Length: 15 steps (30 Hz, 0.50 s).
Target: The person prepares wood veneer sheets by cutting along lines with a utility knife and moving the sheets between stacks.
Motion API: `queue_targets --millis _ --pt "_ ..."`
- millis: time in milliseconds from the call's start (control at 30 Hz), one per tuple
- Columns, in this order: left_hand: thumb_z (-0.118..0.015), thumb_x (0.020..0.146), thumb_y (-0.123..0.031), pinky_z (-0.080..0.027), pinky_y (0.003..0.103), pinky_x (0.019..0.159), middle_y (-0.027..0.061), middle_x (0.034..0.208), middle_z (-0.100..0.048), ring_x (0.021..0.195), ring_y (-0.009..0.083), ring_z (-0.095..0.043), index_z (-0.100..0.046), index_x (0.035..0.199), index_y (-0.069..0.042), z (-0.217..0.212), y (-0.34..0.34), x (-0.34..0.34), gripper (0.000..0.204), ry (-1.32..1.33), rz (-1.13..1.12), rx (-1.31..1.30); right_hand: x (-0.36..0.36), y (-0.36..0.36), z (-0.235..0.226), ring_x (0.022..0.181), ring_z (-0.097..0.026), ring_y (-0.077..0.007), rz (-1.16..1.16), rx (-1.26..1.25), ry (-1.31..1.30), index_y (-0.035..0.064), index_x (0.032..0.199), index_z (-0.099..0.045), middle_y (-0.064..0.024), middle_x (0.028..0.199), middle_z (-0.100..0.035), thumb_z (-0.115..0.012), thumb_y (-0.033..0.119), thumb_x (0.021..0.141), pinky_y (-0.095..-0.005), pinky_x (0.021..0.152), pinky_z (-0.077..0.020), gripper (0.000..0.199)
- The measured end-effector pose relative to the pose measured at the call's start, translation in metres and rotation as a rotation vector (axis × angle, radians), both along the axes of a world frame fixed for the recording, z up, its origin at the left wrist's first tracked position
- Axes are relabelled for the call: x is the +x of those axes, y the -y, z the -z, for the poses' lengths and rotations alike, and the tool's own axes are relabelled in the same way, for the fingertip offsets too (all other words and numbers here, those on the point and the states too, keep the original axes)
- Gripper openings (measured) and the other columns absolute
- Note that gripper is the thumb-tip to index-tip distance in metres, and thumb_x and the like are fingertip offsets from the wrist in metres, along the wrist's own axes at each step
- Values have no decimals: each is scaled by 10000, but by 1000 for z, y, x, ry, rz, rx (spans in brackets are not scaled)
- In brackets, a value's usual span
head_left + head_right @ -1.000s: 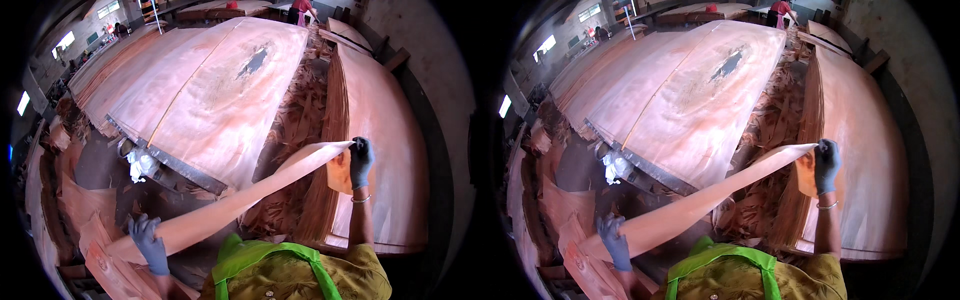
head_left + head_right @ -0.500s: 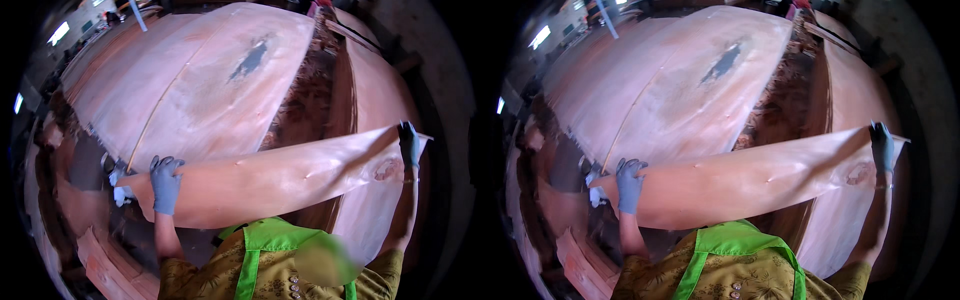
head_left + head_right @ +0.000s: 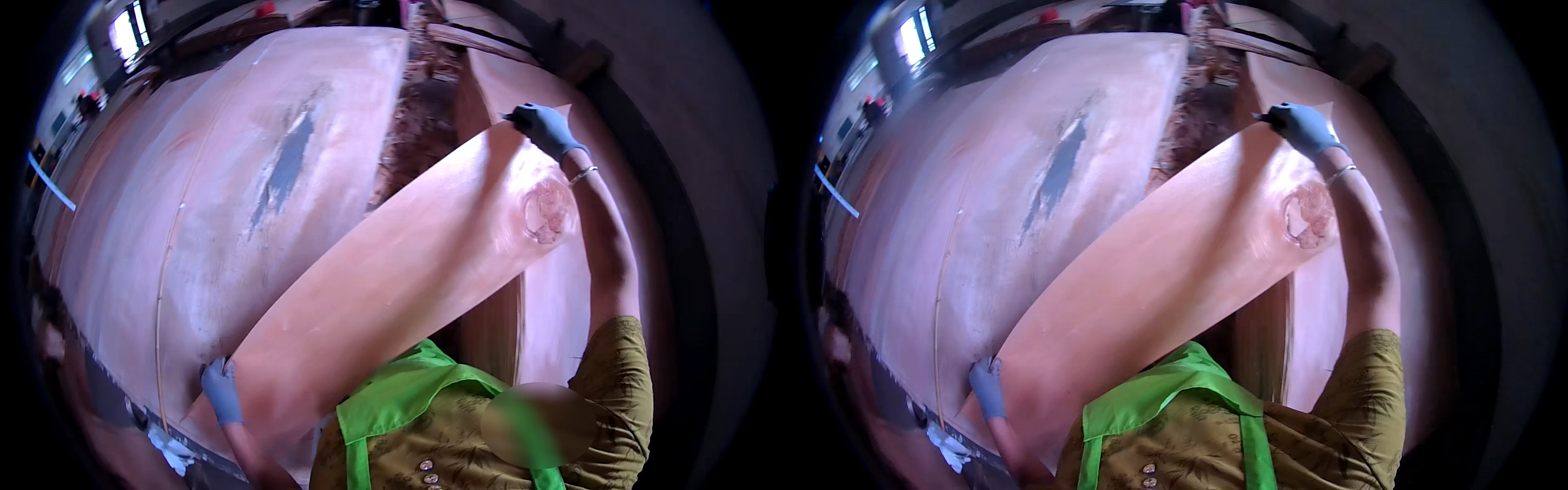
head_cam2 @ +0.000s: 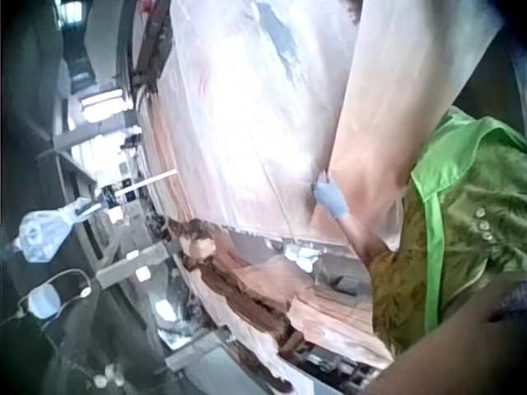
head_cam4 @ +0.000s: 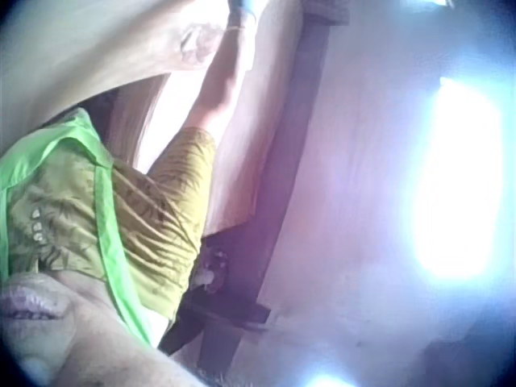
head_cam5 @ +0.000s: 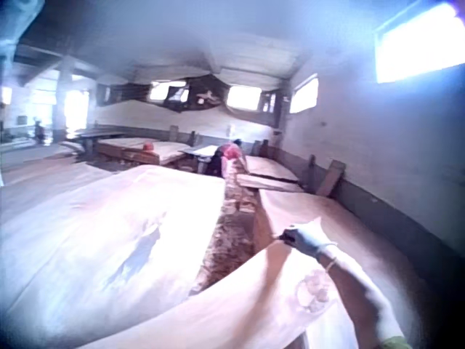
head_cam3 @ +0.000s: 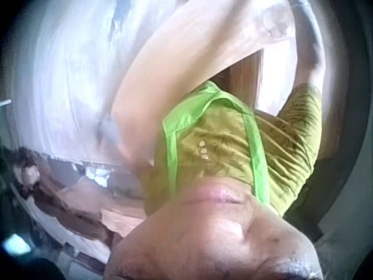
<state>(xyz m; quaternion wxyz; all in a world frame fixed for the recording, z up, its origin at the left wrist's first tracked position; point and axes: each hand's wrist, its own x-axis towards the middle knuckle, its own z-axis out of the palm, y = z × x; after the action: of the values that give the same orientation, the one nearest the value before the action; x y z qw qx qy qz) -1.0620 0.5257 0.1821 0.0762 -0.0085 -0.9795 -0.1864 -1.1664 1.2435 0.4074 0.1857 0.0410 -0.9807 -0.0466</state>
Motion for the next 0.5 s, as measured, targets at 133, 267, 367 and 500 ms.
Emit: queue_targets --millis 133,267,367,500 --pt "-623 785 -152 -461 434 715 182 811 -638 736 364 -588 -662 881 -26 22 -29 -69 164 -16 -164 29 -138 -45 8 779 -588 -355 -104 -84 -78 74 869 -600 -137 834 -601 -529 132 857 -414 664 -468 92" --pt "-629 792 -210 -465 442 710 180 817 -637 742 363 -591 -661 851 -42 10 -57 -76 181 132 -283 -116 -238 -49 25 715 -578 -368 -161 -214 -42 75 838 -595 -159 783 -605 -552 147 842 -421 633 -458 84" --pt "-639 797 -283 -449 432 705 163 761 -633 713 348 -584 -675 806 -60 4 -75 -84 226 186 -331 -313 -301 -87 48 724 -566 -399 -154 -134 -82 78 868 -628 -193 794 -610 -615 206 827 -416 614 -451 135" --pt "-608 804 -270 -391 430 862 114 823 -652 811 294 -592 -679 840 -92 -8 -100 -51 195 116 -368 -251 -320 -139 69 684 -579 -377 -184 -144 -40 57 933 -646 -207 825 -616 -583 244 874 -412 606 -455 206"
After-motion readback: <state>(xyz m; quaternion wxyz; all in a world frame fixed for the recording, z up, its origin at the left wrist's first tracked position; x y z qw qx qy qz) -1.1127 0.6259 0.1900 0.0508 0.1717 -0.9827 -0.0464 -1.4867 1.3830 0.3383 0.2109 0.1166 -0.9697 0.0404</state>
